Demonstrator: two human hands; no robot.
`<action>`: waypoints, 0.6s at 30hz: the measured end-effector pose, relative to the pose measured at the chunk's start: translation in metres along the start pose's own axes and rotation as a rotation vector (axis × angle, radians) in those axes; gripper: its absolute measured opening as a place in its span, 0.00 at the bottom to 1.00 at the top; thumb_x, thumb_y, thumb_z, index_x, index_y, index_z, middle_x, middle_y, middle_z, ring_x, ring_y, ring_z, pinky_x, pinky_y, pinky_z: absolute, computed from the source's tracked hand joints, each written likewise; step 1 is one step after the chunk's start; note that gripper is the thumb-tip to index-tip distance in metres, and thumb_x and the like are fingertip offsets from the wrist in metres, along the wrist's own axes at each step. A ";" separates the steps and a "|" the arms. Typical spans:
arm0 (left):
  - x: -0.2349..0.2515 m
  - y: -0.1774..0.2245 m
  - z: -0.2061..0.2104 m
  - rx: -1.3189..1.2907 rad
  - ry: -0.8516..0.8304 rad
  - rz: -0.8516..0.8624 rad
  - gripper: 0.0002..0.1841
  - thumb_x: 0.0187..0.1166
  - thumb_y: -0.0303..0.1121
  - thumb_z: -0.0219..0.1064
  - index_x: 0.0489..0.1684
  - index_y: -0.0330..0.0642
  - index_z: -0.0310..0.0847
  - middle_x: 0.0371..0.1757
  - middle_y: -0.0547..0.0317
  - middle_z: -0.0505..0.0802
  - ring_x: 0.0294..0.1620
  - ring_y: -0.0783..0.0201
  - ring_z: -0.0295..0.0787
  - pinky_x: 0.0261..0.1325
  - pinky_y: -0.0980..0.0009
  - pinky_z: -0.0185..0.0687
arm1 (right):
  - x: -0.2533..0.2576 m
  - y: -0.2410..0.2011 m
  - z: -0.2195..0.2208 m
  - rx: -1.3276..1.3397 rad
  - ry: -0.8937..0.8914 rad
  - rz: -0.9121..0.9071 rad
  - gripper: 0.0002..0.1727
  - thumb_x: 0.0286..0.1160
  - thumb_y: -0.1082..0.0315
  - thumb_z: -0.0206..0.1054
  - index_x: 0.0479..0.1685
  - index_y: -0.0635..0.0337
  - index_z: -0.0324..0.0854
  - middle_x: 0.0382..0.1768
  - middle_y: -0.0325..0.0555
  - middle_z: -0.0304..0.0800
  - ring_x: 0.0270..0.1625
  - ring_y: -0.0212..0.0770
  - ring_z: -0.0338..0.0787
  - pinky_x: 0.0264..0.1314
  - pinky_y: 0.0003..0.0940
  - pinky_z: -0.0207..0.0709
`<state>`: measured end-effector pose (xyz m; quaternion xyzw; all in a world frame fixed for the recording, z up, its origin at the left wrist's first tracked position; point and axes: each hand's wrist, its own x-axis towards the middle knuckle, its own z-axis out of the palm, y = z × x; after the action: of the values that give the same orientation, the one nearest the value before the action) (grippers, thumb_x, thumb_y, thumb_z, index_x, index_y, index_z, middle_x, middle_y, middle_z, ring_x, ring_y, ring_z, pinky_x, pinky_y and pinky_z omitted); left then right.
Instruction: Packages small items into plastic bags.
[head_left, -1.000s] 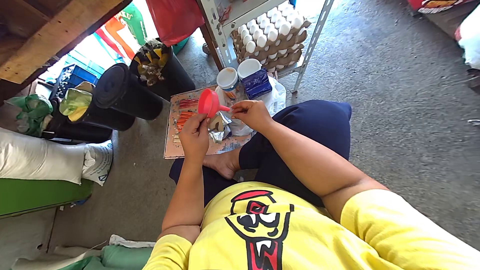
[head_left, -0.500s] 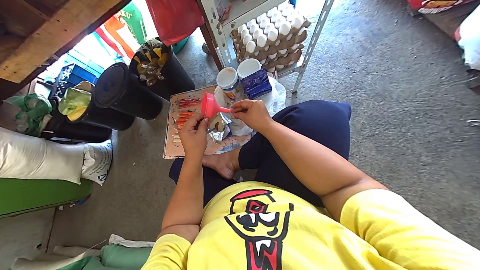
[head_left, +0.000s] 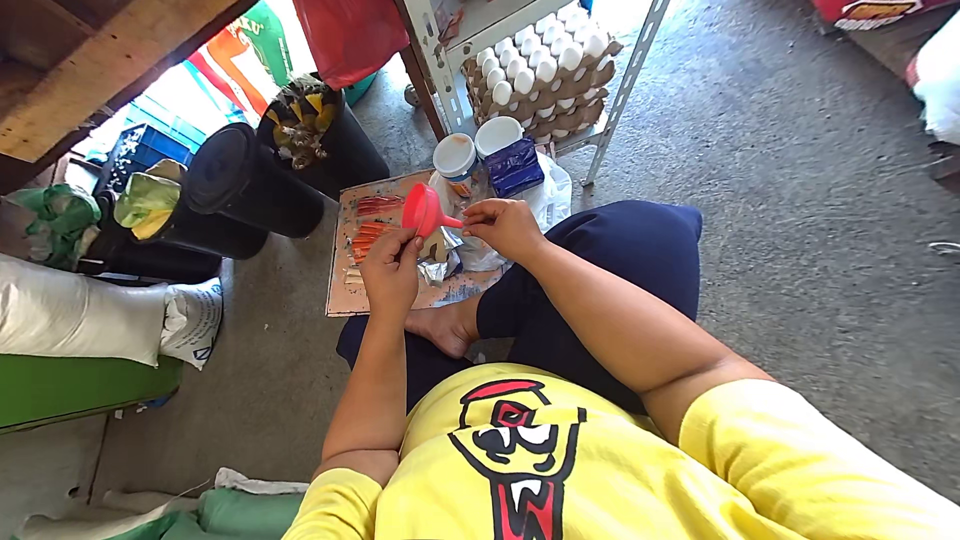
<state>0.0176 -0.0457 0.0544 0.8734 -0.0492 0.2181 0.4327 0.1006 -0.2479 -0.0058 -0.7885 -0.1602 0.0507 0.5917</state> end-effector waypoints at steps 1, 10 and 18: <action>0.000 0.000 0.000 0.005 -0.001 0.004 0.08 0.80 0.25 0.70 0.51 0.33 0.90 0.46 0.53 0.95 0.42 0.70 0.93 0.51 0.72 0.92 | 0.000 0.001 0.000 -0.003 -0.001 -0.010 0.14 0.71 0.69 0.78 0.54 0.62 0.91 0.45 0.45 0.98 0.47 0.34 0.95 0.59 0.34 0.87; -0.001 0.006 0.002 0.098 -0.034 0.125 0.07 0.80 0.26 0.70 0.48 0.34 0.92 0.48 0.52 0.95 0.48 0.69 0.93 0.57 0.73 0.89 | 0.002 0.008 0.001 -0.048 -0.063 -0.058 0.12 0.72 0.68 0.78 0.52 0.61 0.93 0.51 0.52 0.93 0.43 0.41 0.91 0.54 0.40 0.86; 0.001 0.021 0.009 0.250 -0.089 0.221 0.08 0.82 0.25 0.67 0.48 0.34 0.93 0.51 0.47 0.96 0.57 0.59 0.93 0.67 0.66 0.85 | 0.001 0.012 0.005 0.030 -0.115 -0.025 0.13 0.73 0.65 0.78 0.50 0.63 0.93 0.56 0.53 0.92 0.52 0.42 0.92 0.58 0.40 0.86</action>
<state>0.0162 -0.0655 0.0653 0.9184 -0.1366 0.2298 0.2916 0.1022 -0.2465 -0.0185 -0.7731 -0.2032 0.0910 0.5939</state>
